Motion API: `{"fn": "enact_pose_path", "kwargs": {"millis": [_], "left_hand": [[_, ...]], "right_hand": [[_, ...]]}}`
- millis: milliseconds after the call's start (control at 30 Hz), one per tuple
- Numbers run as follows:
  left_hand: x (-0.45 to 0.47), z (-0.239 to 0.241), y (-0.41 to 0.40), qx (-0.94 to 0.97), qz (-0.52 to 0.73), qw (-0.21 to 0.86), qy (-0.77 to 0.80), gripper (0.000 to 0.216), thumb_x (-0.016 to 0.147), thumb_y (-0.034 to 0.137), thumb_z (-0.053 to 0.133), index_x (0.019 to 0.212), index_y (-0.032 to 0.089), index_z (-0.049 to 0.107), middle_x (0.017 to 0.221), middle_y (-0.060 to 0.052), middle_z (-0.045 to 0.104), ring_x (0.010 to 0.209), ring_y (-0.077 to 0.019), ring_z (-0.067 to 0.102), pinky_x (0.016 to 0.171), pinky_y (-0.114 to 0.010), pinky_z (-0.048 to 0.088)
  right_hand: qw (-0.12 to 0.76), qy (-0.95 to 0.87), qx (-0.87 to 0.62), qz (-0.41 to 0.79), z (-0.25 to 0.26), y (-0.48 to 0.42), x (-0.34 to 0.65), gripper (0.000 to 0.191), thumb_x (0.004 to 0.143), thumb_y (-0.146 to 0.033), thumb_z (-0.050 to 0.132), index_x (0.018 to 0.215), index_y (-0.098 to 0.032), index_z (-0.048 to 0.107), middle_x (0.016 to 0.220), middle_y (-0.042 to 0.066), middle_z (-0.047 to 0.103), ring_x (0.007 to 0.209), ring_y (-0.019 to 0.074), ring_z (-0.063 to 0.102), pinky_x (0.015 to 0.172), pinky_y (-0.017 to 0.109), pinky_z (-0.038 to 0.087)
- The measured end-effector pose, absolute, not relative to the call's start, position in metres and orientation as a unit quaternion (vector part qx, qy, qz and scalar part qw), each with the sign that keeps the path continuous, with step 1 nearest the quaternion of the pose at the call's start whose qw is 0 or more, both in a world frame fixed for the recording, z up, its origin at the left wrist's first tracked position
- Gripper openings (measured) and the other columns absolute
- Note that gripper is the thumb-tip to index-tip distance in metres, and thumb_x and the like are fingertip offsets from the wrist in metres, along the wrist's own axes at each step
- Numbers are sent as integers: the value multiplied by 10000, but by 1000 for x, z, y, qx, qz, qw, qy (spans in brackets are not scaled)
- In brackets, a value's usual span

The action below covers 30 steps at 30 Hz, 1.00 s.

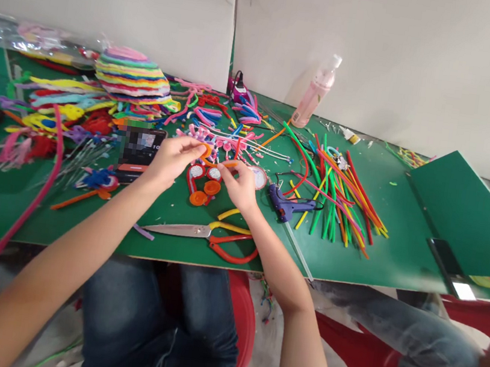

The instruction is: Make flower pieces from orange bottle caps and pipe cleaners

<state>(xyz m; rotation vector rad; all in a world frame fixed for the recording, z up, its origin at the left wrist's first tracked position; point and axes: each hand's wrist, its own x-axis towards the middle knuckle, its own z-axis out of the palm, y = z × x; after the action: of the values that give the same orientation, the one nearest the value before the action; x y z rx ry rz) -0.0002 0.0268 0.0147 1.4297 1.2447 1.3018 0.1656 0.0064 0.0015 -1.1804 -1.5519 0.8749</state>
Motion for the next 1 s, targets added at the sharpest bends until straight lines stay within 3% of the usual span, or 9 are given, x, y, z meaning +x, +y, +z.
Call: {"fn": "enact_pose_path", "kwargs": {"millis": [200, 367, 600, 767, 1000], "left_hand": [[-2, 19, 22, 652, 463, 350, 488, 319, 731, 493, 655, 752, 176, 686, 758, -61, 721, 730, -206, 654, 687, -290, 482], [0, 20, 16, 673, 461, 309, 489, 277, 783, 453, 617, 823, 193, 706, 780, -60, 730, 746, -205, 668, 709, -284, 480], [-1, 23, 15, 722, 415, 255, 491, 278, 774, 452, 619, 797, 197, 727, 754, -64, 732, 660, -195, 640, 664, -292, 451], [-3, 22, 16, 761, 355, 262, 475, 234, 709, 473, 682, 695, 245, 733, 595, -32, 685, 616, -209, 621, 661, -304, 425], [-2, 22, 15, 825, 234, 197, 476, 172, 757, 376, 640, 653, 267, 723, 508, -26, 618, 547, -213, 584, 617, -305, 377]], "right_hand": [[516, -604, -502, 341, 7, 10, 171, 453, 733, -643, 593, 714, -190, 592, 551, -43, 481, 519, 86, 404, 489, 245, 316], [503, -628, -480, 351, 10, 9, 172, 478, 747, -655, 572, 637, -195, 497, 555, -50, 426, 528, 80, 377, 501, 245, 304], [491, -659, -471, 320, 8, 10, 171, 464, 758, -655, 556, 719, -193, 580, 624, -22, 548, 558, 95, 441, 526, 251, 352], [422, -719, -451, 319, 7, 13, 177, 381, 801, -562, 568, 716, -202, 659, 687, 5, 640, 584, 114, 506, 560, 257, 379], [314, -806, -426, 266, 4, 18, 187, 297, 856, -445, 551, 737, -199, 667, 709, 6, 654, 632, 120, 546, 608, 245, 371]]}}
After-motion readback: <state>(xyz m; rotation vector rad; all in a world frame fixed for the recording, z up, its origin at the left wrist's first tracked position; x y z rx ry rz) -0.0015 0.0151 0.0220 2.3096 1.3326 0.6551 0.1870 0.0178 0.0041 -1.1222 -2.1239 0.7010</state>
